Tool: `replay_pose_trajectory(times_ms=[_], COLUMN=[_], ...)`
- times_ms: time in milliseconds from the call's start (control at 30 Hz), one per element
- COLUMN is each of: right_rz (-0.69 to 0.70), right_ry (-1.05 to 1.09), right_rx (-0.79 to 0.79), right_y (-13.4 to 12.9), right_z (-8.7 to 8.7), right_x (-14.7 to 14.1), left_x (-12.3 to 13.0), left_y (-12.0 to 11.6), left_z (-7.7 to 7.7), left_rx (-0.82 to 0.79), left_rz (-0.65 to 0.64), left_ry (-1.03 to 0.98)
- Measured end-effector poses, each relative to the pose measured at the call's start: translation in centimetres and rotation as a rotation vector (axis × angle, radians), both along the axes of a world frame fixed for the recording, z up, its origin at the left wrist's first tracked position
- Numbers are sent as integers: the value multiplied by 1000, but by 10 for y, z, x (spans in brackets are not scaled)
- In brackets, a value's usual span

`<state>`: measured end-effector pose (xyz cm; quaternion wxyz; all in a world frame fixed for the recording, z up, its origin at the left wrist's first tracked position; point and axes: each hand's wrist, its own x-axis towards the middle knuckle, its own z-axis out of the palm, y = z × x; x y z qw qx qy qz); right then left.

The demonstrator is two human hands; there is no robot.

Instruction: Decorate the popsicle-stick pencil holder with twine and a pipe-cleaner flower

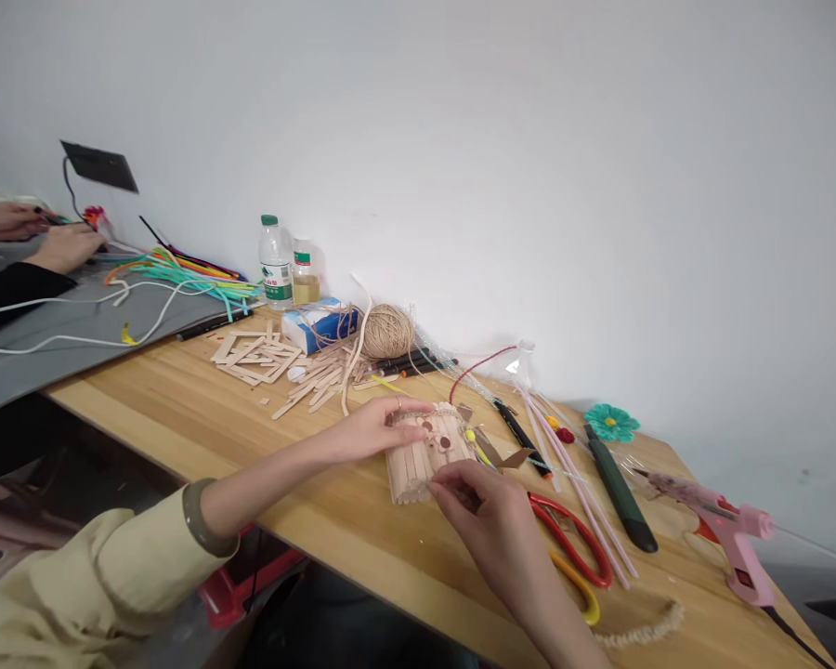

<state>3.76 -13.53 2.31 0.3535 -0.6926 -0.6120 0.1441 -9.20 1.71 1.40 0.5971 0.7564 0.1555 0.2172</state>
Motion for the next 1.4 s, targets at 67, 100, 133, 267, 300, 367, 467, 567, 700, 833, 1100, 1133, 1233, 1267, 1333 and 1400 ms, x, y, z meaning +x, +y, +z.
replay_pose_trajectory(times_ms=[67, 100, 133, 267, 300, 367, 467, 567, 700, 833, 1100, 1133, 1233, 1267, 1333, 1400], right_rz=[11, 19, 26, 46, 49, 45, 44, 61, 65, 82, 76, 79, 76, 79, 94, 115], right_ry=[-20, -34, -48, -115, -129, -138, -99, -48, 27, 122, 195, 209, 256, 276, 321, 377], right_rx=[12, 17, 20, 0, -15, -59, -135, -181, -255, -306, -292, -290, -274, -267, -253, -244], right_y=[1, 1, 0, -3, -4, -6, -12, -17, -19, -16, -14, -14, -11, -10, -8, -5], right_z=[3, 4, 5, 6, 7, 9, 16, 25, 31, 27, 18, 19, 18, 17, 14, 10], right_x=[0, 0, -1, -4, -4, -2, 6, 23, 48, 66, 75, 76, 77, 78, 78, 77], left_x=[-3, -4, -5, -7, -7, -9, -11, -13, -14, -16, -22, -22, -25, -26, -29, -32], left_y=[-5, -7, -9, -19, -21, -24, -25, -21, -12, -7, -7, -7, -5, -4, -2, 0], left_z=[0, 0, 2, 10, 12, 15, 16, 12, 7, 7, 6, 5, -4, -7, -15, -23], left_rx=[20, 46, 81, 193, 202, 224, 268, 295, 331, 318, 233, 215, 123, 99, 69, 49], left_rz=[-10, -16, -20, -35, -40, -52, -77, -119, -173, -204, -180, -177, -183, -181, -172, -168], left_ry=[21, 36, 53, 134, 164, 227, 236, 190, 208, 223, 216, 213, 175, 153, 118, 106])
